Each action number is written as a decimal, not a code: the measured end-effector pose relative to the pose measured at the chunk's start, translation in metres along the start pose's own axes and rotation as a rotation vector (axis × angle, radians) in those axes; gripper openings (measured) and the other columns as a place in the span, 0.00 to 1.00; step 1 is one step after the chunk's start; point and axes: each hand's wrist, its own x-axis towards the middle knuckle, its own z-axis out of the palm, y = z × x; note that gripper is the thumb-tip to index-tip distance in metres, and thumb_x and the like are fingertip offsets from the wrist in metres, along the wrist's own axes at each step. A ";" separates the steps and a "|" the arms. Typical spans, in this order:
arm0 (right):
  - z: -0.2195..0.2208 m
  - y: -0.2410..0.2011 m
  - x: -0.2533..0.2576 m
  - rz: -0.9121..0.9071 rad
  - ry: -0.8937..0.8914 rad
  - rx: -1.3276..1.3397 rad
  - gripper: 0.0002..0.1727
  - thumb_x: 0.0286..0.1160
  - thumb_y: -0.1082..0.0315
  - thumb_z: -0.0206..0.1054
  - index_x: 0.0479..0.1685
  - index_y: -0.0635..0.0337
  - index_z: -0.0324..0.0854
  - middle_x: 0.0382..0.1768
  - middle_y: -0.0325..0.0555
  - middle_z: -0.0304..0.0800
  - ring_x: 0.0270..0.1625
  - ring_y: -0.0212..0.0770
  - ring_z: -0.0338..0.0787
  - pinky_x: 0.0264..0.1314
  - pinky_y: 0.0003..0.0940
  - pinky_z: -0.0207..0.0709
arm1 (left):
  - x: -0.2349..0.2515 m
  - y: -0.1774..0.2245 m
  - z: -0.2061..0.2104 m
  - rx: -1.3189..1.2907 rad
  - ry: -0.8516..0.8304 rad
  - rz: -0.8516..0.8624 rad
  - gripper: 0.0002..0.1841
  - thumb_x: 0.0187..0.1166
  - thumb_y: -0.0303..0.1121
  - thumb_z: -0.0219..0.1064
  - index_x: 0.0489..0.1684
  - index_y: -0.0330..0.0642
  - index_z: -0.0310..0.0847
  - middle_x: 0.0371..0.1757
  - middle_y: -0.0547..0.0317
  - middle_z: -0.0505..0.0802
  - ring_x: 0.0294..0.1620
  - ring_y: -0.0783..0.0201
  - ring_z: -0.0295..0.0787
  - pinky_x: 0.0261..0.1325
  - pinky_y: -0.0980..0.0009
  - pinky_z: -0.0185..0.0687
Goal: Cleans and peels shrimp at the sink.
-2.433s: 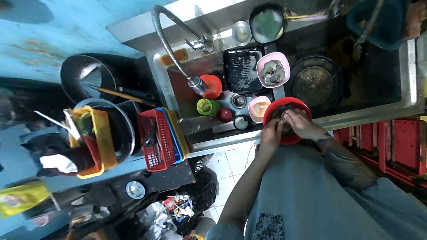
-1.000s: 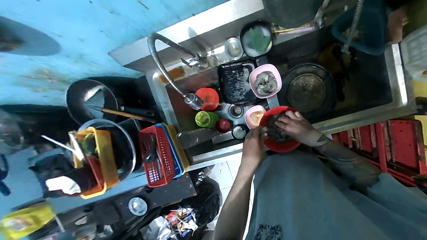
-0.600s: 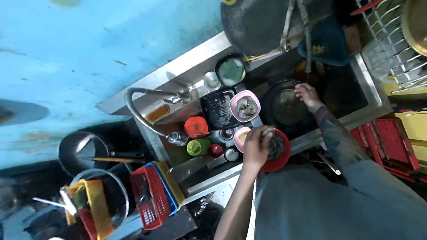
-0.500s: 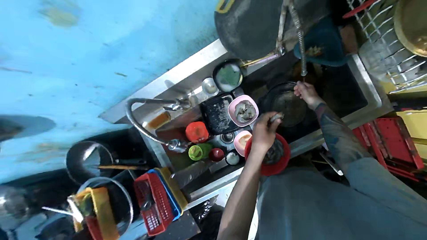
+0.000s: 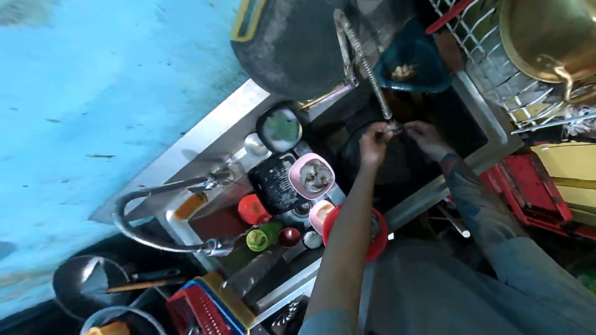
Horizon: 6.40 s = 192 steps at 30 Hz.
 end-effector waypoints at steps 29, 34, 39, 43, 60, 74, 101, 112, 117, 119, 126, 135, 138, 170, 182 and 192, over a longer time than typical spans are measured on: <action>0.009 -0.020 -0.006 -0.314 0.058 0.107 0.19 0.94 0.63 0.53 0.71 0.58 0.82 0.69 0.43 0.88 0.73 0.34 0.85 0.80 0.35 0.77 | 0.003 -0.007 0.006 -0.225 0.042 0.102 0.15 0.74 0.23 0.75 0.57 0.33 0.85 0.52 0.50 0.94 0.51 0.62 0.93 0.58 0.64 0.92; 0.009 -0.022 -0.005 -0.334 0.065 0.091 0.19 0.93 0.64 0.53 0.71 0.60 0.82 0.69 0.44 0.88 0.73 0.35 0.85 0.80 0.35 0.77 | 0.000 -0.003 0.004 -0.220 0.037 0.102 0.15 0.74 0.24 0.75 0.58 0.32 0.85 0.53 0.50 0.94 0.53 0.61 0.93 0.60 0.63 0.91; 0.008 -0.022 -0.007 -0.352 0.075 0.097 0.19 0.93 0.65 0.53 0.70 0.60 0.83 0.71 0.44 0.87 0.76 0.35 0.83 0.81 0.36 0.76 | 0.002 -0.003 0.007 -0.249 0.042 0.116 0.16 0.75 0.25 0.75 0.58 0.32 0.83 0.50 0.51 0.94 0.51 0.62 0.94 0.58 0.64 0.92; 0.006 -0.023 -0.007 -0.337 0.080 0.089 0.19 0.93 0.64 0.53 0.72 0.59 0.82 0.70 0.44 0.87 0.75 0.34 0.83 0.81 0.36 0.76 | 0.006 -0.001 0.008 -0.253 0.037 0.099 0.16 0.76 0.26 0.75 0.59 0.32 0.82 0.51 0.51 0.94 0.52 0.62 0.93 0.59 0.64 0.91; 0.011 -0.029 -0.011 -0.311 0.069 0.176 0.16 0.91 0.64 0.57 0.65 0.60 0.86 0.62 0.45 0.92 0.67 0.36 0.89 0.75 0.37 0.82 | -0.005 -0.014 0.002 -0.579 -0.031 0.030 0.19 0.77 0.22 0.71 0.66 0.33 0.79 0.56 0.49 0.92 0.58 0.56 0.90 0.65 0.58 0.87; 0.016 -0.041 -0.005 -0.372 -0.084 -0.031 0.36 0.85 0.47 0.65 0.90 0.50 0.66 0.81 0.42 0.77 0.84 0.37 0.74 0.89 0.43 0.67 | 0.001 -0.006 -0.001 -0.443 0.004 0.020 0.20 0.74 0.23 0.76 0.64 0.33 0.80 0.57 0.49 0.91 0.58 0.58 0.91 0.62 0.60 0.91; 0.031 -0.043 0.010 -0.471 -0.049 -0.442 0.10 0.75 0.63 0.70 0.42 0.58 0.94 0.46 0.50 0.95 0.57 0.49 0.90 0.67 0.48 0.81 | -0.015 0.004 -0.014 0.235 -0.035 -0.176 0.16 0.87 0.40 0.63 0.64 0.41 0.86 0.54 0.48 0.94 0.54 0.56 0.93 0.64 0.53 0.87; 0.036 -0.054 0.003 -0.234 0.025 -0.178 0.11 0.78 0.62 0.68 0.43 0.55 0.94 0.42 0.43 0.95 0.47 0.36 0.92 0.57 0.41 0.85 | -0.016 0.017 -0.017 0.362 -0.033 -0.153 0.17 0.89 0.42 0.61 0.67 0.45 0.85 0.54 0.49 0.94 0.55 0.52 0.93 0.64 0.49 0.86; 0.051 -0.049 -0.001 -0.050 0.119 0.310 0.11 0.79 0.64 0.66 0.44 0.57 0.93 0.37 0.40 0.92 0.42 0.35 0.89 0.50 0.37 0.84 | -0.011 0.016 -0.014 0.114 -0.007 -0.142 0.16 0.88 0.38 0.63 0.66 0.43 0.85 0.53 0.52 0.94 0.50 0.60 0.93 0.60 0.57 0.89; 0.054 -0.047 -0.003 -0.008 0.134 0.420 0.11 0.80 0.64 0.66 0.47 0.58 0.92 0.38 0.40 0.91 0.43 0.36 0.88 0.50 0.37 0.84 | -0.009 0.013 -0.011 -0.012 -0.010 -0.164 0.15 0.88 0.36 0.63 0.65 0.41 0.85 0.51 0.52 0.94 0.48 0.61 0.93 0.57 0.58 0.91; 0.036 -0.042 -0.008 -0.194 0.137 0.017 0.14 0.84 0.61 0.65 0.55 0.55 0.92 0.53 0.42 0.94 0.58 0.33 0.91 0.67 0.36 0.84 | -0.010 0.006 -0.005 -0.088 -0.052 -0.199 0.15 0.88 0.36 0.63 0.63 0.38 0.85 0.52 0.49 0.93 0.48 0.60 0.93 0.57 0.57 0.92; 0.035 -0.047 -0.005 -0.150 0.178 0.130 0.14 0.83 0.61 0.64 0.54 0.56 0.92 0.49 0.42 0.95 0.55 0.33 0.91 0.64 0.36 0.84 | -0.008 0.012 -0.002 -0.115 -0.073 -0.225 0.14 0.88 0.35 0.63 0.64 0.38 0.84 0.52 0.49 0.93 0.48 0.60 0.93 0.55 0.59 0.92; 0.041 -0.043 -0.004 -0.083 0.179 0.334 0.13 0.81 0.63 0.65 0.53 0.59 0.91 0.45 0.42 0.93 0.51 0.35 0.90 0.59 0.37 0.84 | -0.009 0.014 -0.003 -0.126 -0.081 -0.220 0.15 0.89 0.35 0.62 0.65 0.37 0.84 0.52 0.49 0.93 0.48 0.61 0.93 0.55 0.60 0.91; 0.028 -0.018 -0.006 -0.272 -0.057 0.095 0.14 0.84 0.60 0.68 0.56 0.59 0.90 0.55 0.44 0.94 0.61 0.34 0.91 0.69 0.36 0.84 | -0.036 -0.026 -0.036 -0.318 0.087 0.171 0.15 0.85 0.26 0.65 0.67 0.33 0.82 0.55 0.52 0.93 0.55 0.64 0.90 0.64 0.66 0.86; 0.028 0.001 -0.008 -0.019 -0.376 -0.754 0.19 0.90 0.54 0.59 0.59 0.56 0.90 0.57 0.59 0.92 0.62 0.63 0.91 0.66 0.71 0.79 | -0.045 -0.026 -0.081 -0.219 0.132 0.207 0.14 0.83 0.24 0.66 0.64 0.33 0.83 0.55 0.51 0.93 0.55 0.63 0.91 0.63 0.64 0.87; 0.059 -0.023 -0.035 -0.304 -0.325 -0.700 0.18 0.90 0.53 0.59 0.60 0.52 0.90 0.60 0.54 0.91 0.62 0.58 0.90 0.70 0.63 0.79 | -0.048 -0.005 -0.103 -0.064 0.018 -0.178 0.15 0.86 0.32 0.65 0.65 0.34 0.82 0.49 0.51 0.93 0.45 0.64 0.93 0.54 0.63 0.91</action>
